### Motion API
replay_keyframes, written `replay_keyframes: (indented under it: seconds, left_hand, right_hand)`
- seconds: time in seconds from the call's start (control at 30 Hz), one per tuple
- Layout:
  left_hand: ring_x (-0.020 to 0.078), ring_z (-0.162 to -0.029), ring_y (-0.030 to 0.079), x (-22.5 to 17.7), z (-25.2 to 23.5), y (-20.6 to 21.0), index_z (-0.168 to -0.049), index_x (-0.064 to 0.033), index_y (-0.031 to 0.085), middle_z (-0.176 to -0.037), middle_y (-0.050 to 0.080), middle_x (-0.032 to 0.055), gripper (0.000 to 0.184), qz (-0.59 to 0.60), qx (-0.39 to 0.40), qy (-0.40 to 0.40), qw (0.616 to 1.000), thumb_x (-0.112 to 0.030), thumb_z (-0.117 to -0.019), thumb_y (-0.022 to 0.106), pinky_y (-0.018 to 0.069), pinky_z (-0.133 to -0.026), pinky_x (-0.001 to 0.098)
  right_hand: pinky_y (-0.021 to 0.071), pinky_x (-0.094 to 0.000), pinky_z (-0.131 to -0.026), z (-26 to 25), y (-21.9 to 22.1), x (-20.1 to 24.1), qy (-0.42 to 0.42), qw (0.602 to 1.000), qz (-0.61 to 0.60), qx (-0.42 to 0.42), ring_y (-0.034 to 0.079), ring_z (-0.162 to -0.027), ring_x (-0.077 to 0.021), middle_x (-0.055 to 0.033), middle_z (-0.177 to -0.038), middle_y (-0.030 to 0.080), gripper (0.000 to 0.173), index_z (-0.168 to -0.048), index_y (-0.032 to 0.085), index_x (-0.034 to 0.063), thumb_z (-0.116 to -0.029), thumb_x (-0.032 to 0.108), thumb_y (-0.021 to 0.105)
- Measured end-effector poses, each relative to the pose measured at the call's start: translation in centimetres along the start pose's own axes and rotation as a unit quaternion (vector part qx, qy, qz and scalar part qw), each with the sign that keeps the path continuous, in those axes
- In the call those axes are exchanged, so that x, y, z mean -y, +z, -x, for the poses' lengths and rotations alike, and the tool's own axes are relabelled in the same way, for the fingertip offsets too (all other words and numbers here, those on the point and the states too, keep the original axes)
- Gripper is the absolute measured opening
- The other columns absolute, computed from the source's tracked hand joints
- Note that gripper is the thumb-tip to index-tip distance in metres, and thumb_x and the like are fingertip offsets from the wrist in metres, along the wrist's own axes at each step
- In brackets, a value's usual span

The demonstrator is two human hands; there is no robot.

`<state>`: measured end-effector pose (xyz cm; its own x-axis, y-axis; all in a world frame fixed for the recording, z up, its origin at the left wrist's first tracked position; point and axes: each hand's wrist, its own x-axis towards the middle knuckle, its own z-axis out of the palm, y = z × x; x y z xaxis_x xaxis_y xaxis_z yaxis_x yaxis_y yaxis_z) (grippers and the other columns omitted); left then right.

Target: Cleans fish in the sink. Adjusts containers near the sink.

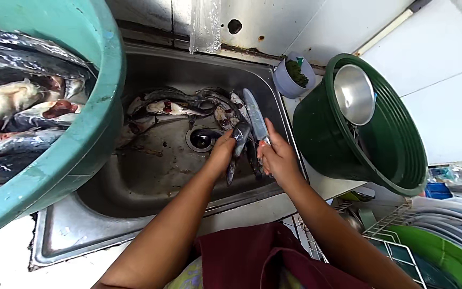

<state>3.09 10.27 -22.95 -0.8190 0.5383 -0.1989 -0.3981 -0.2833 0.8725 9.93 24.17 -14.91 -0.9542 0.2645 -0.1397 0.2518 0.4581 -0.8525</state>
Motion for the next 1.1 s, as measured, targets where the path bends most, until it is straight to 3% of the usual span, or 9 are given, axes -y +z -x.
replay_keyframes:
  seconds: [0.07, 0.13, 0.27, 0.33, 0.43, 0.6, 0.77, 0.9, 1.1]
  left_hand:
    - [0.0088, -0.058, 0.054, -0.4, 0.0, -0.2, -0.118, -0.0153, 0.055, -0.077, 0.058, 0.0013, 0.032, 0.152, -0.021, -0.041, 0.987, -0.02, -0.1011, 0.028, 0.0472, -0.052, 0.0238]
    - [0.0105, -0.064, 0.061, -0.8, -0.2, -0.2, -0.103, -0.016, 0.056, -0.079, 0.062, 0.0012, 0.032, 0.3, -0.048, -0.06, 0.951, -0.019, -0.1008, 0.024, 0.0531, -0.057, 0.0265]
    - [0.0129, -0.076, 0.064, -0.3, -0.8, -0.6, -0.091, -0.0169, 0.056, -0.083, 0.062, 0.0004, 0.038, 0.461, -0.067, -0.049, 0.883, -0.021, -0.1024, 0.02, 0.0563, -0.069, 0.0292]
    - [0.0138, -0.075, 0.063, -0.3, -1.0, -0.6, -0.092, -0.0156, 0.055, -0.082, 0.061, 0.001, 0.04, 0.453, -0.116, -0.052, 0.882, -0.023, -0.1053, 0.018, 0.0552, -0.07, 0.03]
    - [0.0148, -0.071, 0.063, -0.5, -1.1, -0.1, -0.101, -0.0097, 0.06, -0.081, 0.062, 0.0043, 0.047, 0.337, -0.189, -0.043, 0.921, -0.029, -0.1106, 0.019, 0.0553, -0.065, 0.0303]
    - [0.0153, -0.077, 0.063, 0.2, -0.9, 0.0, -0.109, -0.0071, 0.06, -0.088, 0.062, 0.006, 0.048, 0.089, -0.281, 0.002, 0.956, -0.039, -0.1128, 0.024, 0.0545, -0.069, 0.0359]
    - [0.0106, -0.06, 0.054, 0.0, -1.7, -1.2, -0.101, -0.0076, 0.057, -0.075, 0.057, 0.0022, 0.03, 0.086, -0.226, 0.032, 0.97, -0.028, -0.1093, 0.036, 0.0467, -0.055, 0.0257]
    - [0.0117, -0.066, 0.055, 0.1, -1.3, -1.1, -0.129, -0.0062, 0.05, -0.086, 0.056, 0.0043, 0.041, 0.067, -0.147, 0.015, 0.987, -0.011, -0.089, 0.054, 0.0483, -0.058, 0.0266]
    - [0.0097, -0.05, 0.047, -0.2, -0.4, -0.4, -0.109, -0.0106, 0.049, -0.072, 0.051, 0.0017, 0.02, 0.107, -0.101, -0.056, 0.988, -0.006, -0.09, 0.047, 0.0408, -0.045, 0.0233]
  right_hand:
    - [0.0521, -0.0268, -0.044, 1.1, 0.1, -1.3, 0.02, 0.996, -0.066, -0.049, 0.056, -0.047, -0.0113, -0.0075, -0.081, 0.068, 0.039, -0.14, 0.054, 0.0051, -0.1014, 0.007, 0.058]
    - [0.0608, -0.0301, -0.059, 1.6, 0.7, -2.1, 0.058, 0.994, -0.085, -0.028, 0.065, -0.062, -0.0133, -0.0096, -0.095, 0.071, 0.035, -0.132, 0.059, 0.0003, -0.0981, 0.007, 0.066]
    - [0.0534, -0.0256, -0.056, 1.6, 3.0, -2.9, 0.097, 0.986, -0.135, 0.017, 0.055, -0.056, -0.0082, -0.0077, -0.086, 0.065, 0.035, -0.122, 0.061, 0.0012, -0.0916, 0.01, 0.076]
    - [0.0517, -0.0259, -0.055, 1.5, 4.1, -2.8, 0.098, 0.987, -0.128, 0.005, 0.056, -0.058, -0.0099, -0.0091, -0.086, 0.065, 0.037, -0.12, 0.061, 0.0021, -0.0886, 0.008, 0.079]
    - [0.0671, -0.037, -0.073, 1.3, 5.1, -2.3, 0.081, 0.994, -0.072, 0.002, 0.075, -0.08, -0.0211, -0.0161, -0.104, 0.07, 0.042, -0.125, 0.059, -0.0002, -0.0882, 0.002, 0.079]
    - [0.0656, -0.0315, -0.073, 1.9, 5.2, -1.8, 0.02, 0.999, 0.016, 0.046, 0.073, -0.078, -0.0153, -0.0111, -0.105, 0.071, 0.034, -0.127, 0.062, -0.0018, -0.0945, 0.007, 0.07]
    - [0.0614, -0.0269, -0.062, 2.3, 3.2, -1.7, 0.0, 0.999, 0.02, 0.027, 0.069, -0.069, -0.0122, -0.0094, -0.107, 0.071, 0.041, -0.142, 0.054, -0.0016, -0.1029, 0.009, 0.055]
    - [0.0612, -0.0304, -0.065, 2.6, 1.4, -1.8, -0.041, 0.986, 0.148, 0.065, 0.068, -0.069, -0.0142, -0.0083, -0.1, 0.07, 0.054, -0.161, 0.035, 0.0107, -0.107, 0.009, 0.041]
    - [0.0586, -0.0441, -0.076, 4.5, 1.1, -1.0, -0.1, 0.931, 0.346, 0.054, 0.069, -0.082, -0.0261, -0.0139, -0.1, 0.07, 0.058, -0.16, 0.037, 0.0119, -0.103, 0.007, 0.043]
